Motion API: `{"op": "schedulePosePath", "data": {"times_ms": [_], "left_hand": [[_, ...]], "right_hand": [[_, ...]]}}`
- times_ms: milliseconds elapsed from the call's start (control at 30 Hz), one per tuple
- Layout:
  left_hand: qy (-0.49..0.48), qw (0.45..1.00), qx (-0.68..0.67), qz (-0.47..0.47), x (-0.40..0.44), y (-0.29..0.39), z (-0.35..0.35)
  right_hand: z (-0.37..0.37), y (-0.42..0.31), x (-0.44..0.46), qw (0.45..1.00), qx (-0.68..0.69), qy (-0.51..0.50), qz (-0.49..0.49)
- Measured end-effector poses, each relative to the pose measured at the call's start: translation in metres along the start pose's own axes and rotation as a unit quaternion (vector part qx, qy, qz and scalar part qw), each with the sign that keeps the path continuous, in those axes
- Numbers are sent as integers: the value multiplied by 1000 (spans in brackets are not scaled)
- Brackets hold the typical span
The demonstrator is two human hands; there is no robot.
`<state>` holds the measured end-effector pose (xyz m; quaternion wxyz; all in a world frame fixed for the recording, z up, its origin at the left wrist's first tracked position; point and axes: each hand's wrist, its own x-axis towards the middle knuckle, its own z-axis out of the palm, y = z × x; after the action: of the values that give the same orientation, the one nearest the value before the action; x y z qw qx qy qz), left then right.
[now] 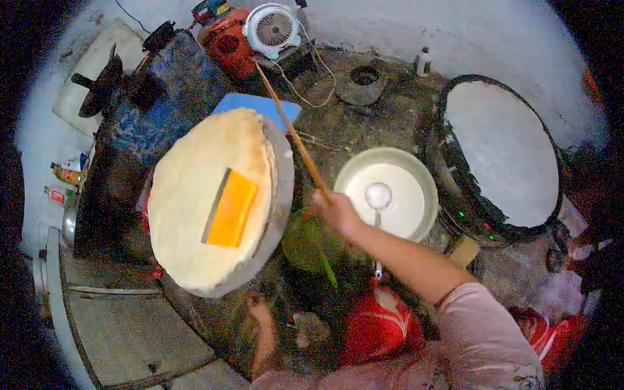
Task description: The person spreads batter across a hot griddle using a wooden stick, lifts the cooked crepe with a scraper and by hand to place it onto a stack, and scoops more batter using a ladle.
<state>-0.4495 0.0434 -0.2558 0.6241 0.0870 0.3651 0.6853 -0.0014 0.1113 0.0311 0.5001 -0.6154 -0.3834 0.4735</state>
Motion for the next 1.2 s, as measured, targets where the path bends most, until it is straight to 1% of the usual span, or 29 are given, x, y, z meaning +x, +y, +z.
{"op": "schedulePosePath", "data": {"times_ms": [33,67,133,167,200,233,267,333,400,433,500,567,600,633,667,700,733,767,867,900,967,1000,1067,1100,1133,1200], "left_hand": [[-48,982,181,8,-34,-17,4],[-91,931,353,32,-67,-34,8],[5,949,294,-112,-101,-80,42],[53,947,259,-183,-111,-94,68],[102,956,153,-228,-118,-99,111],[146,950,46,-271,-120,-100,157],[144,951,20,-274,-118,-108,180],[112,961,31,-250,-103,-127,194],[104,969,59,-215,-93,-144,195],[103,972,70,-200,-91,-152,196],[102,976,94,-167,-87,-165,198],[100,979,115,-137,-91,-177,193],[97,979,125,-125,-93,-184,186],[91,981,126,-113,-94,-191,176],[87,981,127,-114,-84,-201,149],[-85,967,-85,-224,-62,-218,100],[-172,928,-198,-265,-61,-220,86],[-252,867,-290,-318,-61,-223,71],[-101,931,-143,-321,-93,-208,84],[-52,942,-91,-319,-105,-202,91],[49,950,15,-307,-122,-197,98],[40,949,16,-313,-128,-201,98],[70,957,162,-231,-138,-206,95],[61,955,168,-236,-144,-205,94],[79,949,170,-253,-149,-203,92],[116,935,174,-287,-161,-201,91]], "right_hand": [[-23,-10,-21,999,-46,11,-6],[-46,-17,-43,995,-92,22,-12],[-95,18,-85,988,-143,-8,60],[-116,37,-112,990,-139,11,33],[-136,55,-141,990,-134,30,5],[-158,60,-171,986,-163,21,32],[-179,63,-201,979,-193,15,60],[-212,95,-259,984,-128,63,105],[-233,89,-311,962,-190,80,178],[-237,87,-333,962,-189,84,178],[-242,88,-369,969,-108,140,172],[-249,102,-397,967,-106,161,167],[-252,106,-407,965,-102,179,159],[-248,93,-411,967,-103,178,150],[-248,94,-416,967,-101,182,149],[-248,97,-421,967,-87,193,143],[-247,98,-427,967,-73,204,136],[-244,79,-429,969,-84,200,120],[-253,88,-442,966,-114,202,112],[-254,88,-447,966,-112,208,109],[-253,83,-455,969,-59,220,99],[-255,81,-461,967,-58,230,95],[-257,77,-471,967,-99,215,92],[-259,71,-477,961,-165,211,74],[-260,72,-482,959,-160,223,76],[-265,75,-492,955,-200,207,70]]}}
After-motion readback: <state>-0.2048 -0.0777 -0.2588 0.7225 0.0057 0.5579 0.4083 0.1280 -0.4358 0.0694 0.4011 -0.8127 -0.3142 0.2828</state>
